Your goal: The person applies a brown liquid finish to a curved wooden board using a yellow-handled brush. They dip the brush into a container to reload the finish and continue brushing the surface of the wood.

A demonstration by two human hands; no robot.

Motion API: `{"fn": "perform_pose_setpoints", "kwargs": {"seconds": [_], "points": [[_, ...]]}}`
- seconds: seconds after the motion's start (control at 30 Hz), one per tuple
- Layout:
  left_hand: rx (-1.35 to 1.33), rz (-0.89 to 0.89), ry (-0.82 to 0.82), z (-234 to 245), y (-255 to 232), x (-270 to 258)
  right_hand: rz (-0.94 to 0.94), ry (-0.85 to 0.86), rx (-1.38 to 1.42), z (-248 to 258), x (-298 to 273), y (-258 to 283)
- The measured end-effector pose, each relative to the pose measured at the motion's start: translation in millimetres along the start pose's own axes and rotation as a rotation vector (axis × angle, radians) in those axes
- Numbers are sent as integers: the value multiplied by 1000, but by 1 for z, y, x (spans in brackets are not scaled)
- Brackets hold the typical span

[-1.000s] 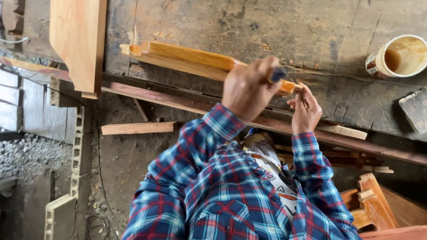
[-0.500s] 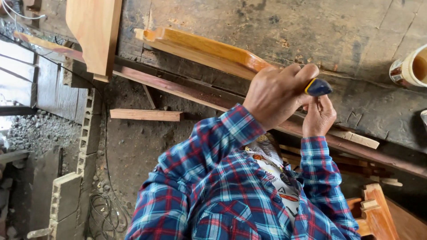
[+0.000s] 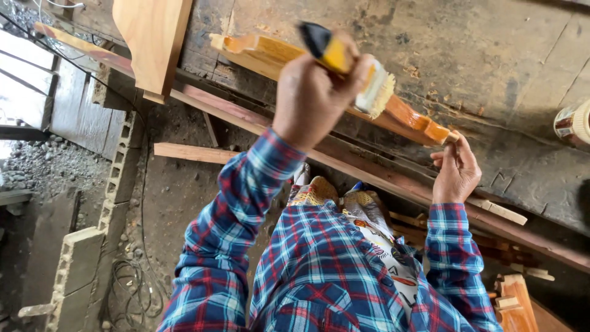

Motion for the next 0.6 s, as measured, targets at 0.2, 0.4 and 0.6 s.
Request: {"fn": "perform_pose_setpoints", "kwargs": {"seconds": [0.2,0.4,0.6], "points": [[-255,135,-74,47,68,1,28,-18,14,8,7,-31],[-410,356,-252,78,143,-21,-132,8,-92,22,7,-28],[-994,647,-411,95,189,-29,-103,-68,-325,28,-3,0]]}}
Point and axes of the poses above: each hand's wrist, its own x-axis towards the middle knuckle, its own z-axis out of the back of the hand, y = z × x, the point moved 1 cm from there along x, towards the middle knuckle
